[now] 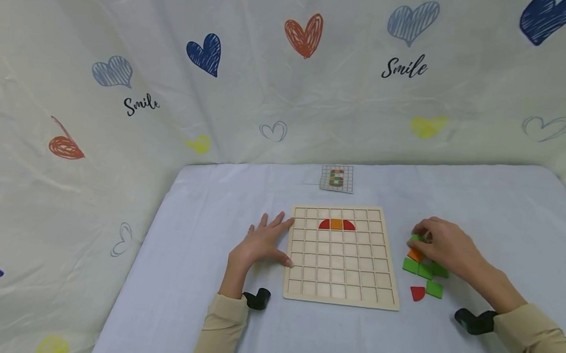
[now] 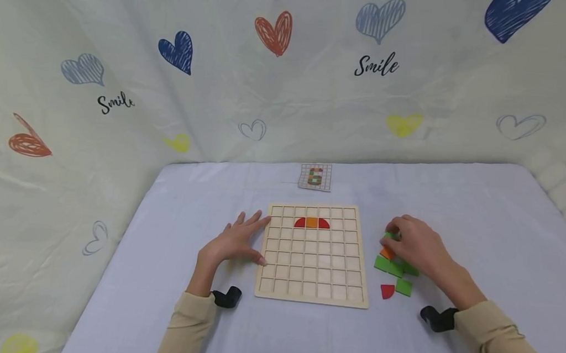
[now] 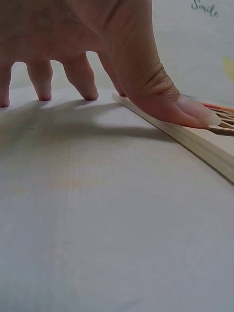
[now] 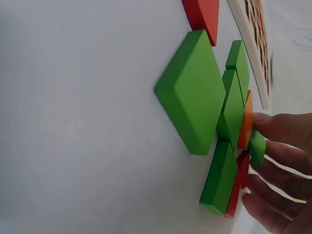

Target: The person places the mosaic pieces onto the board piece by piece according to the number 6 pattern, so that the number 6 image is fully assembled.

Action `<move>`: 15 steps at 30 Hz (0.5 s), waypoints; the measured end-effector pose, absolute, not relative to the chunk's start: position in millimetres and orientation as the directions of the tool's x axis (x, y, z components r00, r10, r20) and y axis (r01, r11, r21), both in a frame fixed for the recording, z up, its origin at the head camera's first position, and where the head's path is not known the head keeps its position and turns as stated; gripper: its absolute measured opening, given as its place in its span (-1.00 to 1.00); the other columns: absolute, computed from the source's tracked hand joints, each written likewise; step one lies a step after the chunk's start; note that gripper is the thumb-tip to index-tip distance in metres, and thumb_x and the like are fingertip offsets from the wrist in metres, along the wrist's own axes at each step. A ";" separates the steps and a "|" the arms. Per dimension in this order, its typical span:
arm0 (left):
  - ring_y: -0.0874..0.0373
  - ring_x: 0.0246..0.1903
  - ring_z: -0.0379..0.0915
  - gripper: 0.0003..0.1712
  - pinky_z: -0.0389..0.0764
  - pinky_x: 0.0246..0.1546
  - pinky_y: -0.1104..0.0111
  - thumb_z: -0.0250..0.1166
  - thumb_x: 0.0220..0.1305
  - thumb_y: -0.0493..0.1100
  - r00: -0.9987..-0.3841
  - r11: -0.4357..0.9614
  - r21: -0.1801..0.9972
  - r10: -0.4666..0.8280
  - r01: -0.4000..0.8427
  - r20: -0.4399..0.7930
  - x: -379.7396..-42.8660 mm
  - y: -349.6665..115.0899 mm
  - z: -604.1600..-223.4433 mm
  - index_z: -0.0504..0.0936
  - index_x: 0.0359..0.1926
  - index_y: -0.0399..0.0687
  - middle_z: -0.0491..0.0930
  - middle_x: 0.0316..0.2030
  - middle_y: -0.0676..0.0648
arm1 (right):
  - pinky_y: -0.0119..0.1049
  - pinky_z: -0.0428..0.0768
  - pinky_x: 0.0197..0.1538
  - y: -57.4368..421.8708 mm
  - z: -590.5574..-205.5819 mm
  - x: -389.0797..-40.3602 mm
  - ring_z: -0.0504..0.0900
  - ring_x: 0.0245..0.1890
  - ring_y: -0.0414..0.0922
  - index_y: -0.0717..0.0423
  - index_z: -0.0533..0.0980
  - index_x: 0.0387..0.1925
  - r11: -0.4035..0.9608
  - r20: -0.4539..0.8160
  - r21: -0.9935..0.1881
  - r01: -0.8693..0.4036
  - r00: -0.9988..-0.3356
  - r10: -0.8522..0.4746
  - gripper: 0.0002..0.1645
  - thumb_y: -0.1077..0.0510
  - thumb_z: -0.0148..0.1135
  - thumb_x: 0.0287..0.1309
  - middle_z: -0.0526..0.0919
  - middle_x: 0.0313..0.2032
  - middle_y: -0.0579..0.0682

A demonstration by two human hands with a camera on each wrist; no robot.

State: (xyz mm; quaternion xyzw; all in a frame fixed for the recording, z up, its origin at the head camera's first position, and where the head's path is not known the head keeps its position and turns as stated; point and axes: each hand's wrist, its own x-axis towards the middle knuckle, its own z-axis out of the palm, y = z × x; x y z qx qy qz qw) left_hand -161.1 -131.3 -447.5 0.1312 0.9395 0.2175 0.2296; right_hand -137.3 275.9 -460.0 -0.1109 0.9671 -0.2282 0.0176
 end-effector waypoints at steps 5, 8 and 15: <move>-0.27 0.63 -0.44 0.28 -0.24 0.53 -0.32 0.67 -0.04 0.07 -0.859 0.871 0.470 0.347 0.146 -0.376 -161.0 -130.3 -446.9 0.13 0.63 0.22 -0.11 0.65 0.00 | -0.28 0.66 -0.35 273.4 -460.2 -138.1 0.64 -0.37 -0.04 0.36 0.60 -0.16 0.834 0.019 -0.519 -0.189 -0.978 -0.210 -0.69 0.24 0.48 0.14 0.72 -0.33 0.14; -0.28 0.63 -0.43 0.28 -0.24 0.53 -0.32 0.67 -0.04 0.07 -0.860 0.869 0.473 0.348 0.145 -0.374 -160.5 -130.1 -446.7 0.14 0.63 0.21 -0.11 0.65 0.00 | -0.31 0.67 -0.29 271.8 -460.6 -138.0 0.62 -0.35 -0.04 0.33 0.63 -0.13 0.824 0.073 -0.520 -0.223 -0.973 -0.217 -0.73 0.29 0.47 0.14 0.73 -0.31 0.12; -0.28 0.63 -0.43 0.28 -0.24 0.54 -0.31 0.67 -0.04 0.07 -0.860 0.869 0.473 0.349 0.147 -0.374 -160.1 -130.4 -446.1 0.13 0.63 0.22 -0.11 0.65 0.00 | -0.40 0.66 -0.26 271.3 -460.0 -138.4 0.63 -0.33 -0.06 0.27 0.72 -0.19 0.815 0.175 -0.500 -0.294 -0.956 -0.237 -0.79 0.37 0.48 0.09 0.75 -0.28 0.10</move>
